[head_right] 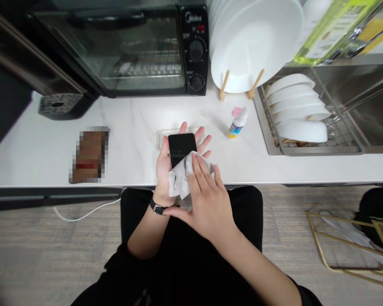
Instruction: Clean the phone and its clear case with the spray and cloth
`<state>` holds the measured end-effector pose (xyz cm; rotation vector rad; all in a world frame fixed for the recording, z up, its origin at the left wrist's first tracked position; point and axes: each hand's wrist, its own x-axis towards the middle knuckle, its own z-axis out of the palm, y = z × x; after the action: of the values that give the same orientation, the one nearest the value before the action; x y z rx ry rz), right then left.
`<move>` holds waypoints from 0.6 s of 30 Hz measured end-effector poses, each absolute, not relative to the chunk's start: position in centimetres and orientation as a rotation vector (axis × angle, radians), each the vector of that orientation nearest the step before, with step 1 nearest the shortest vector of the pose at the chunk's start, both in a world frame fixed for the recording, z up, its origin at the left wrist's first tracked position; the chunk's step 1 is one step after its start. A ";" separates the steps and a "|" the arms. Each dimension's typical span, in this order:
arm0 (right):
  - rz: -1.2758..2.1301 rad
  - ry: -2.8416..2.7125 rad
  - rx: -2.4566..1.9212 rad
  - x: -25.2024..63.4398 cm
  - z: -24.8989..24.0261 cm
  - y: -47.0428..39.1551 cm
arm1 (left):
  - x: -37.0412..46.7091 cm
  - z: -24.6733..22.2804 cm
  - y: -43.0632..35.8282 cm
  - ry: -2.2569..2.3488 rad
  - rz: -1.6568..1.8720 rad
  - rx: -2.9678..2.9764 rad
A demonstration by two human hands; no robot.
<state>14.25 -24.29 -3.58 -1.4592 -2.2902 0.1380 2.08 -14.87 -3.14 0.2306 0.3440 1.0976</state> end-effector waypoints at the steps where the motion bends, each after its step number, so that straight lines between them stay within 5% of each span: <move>1: 0.142 -2.278 -1.465 14.3 -3.5 -23.2 | 2.1 -3.2 -14.9 0.340 1.088 0.228; 8: 0.209 -2.304 -1.357 13.2 -2.4 -18.4 | 2.8 -3.5 -15.1 0.307 1.105 0.242; 18: 0.174 -2.456 -1.330 14.3 -2.6 -27.0 | 2.0 -3.2 -14.6 0.339 1.110 0.176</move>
<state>14.25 -26.99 -2.61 -1.3297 -2.4561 0.1742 2.05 -14.55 -3.16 0.1755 0.3389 1.1102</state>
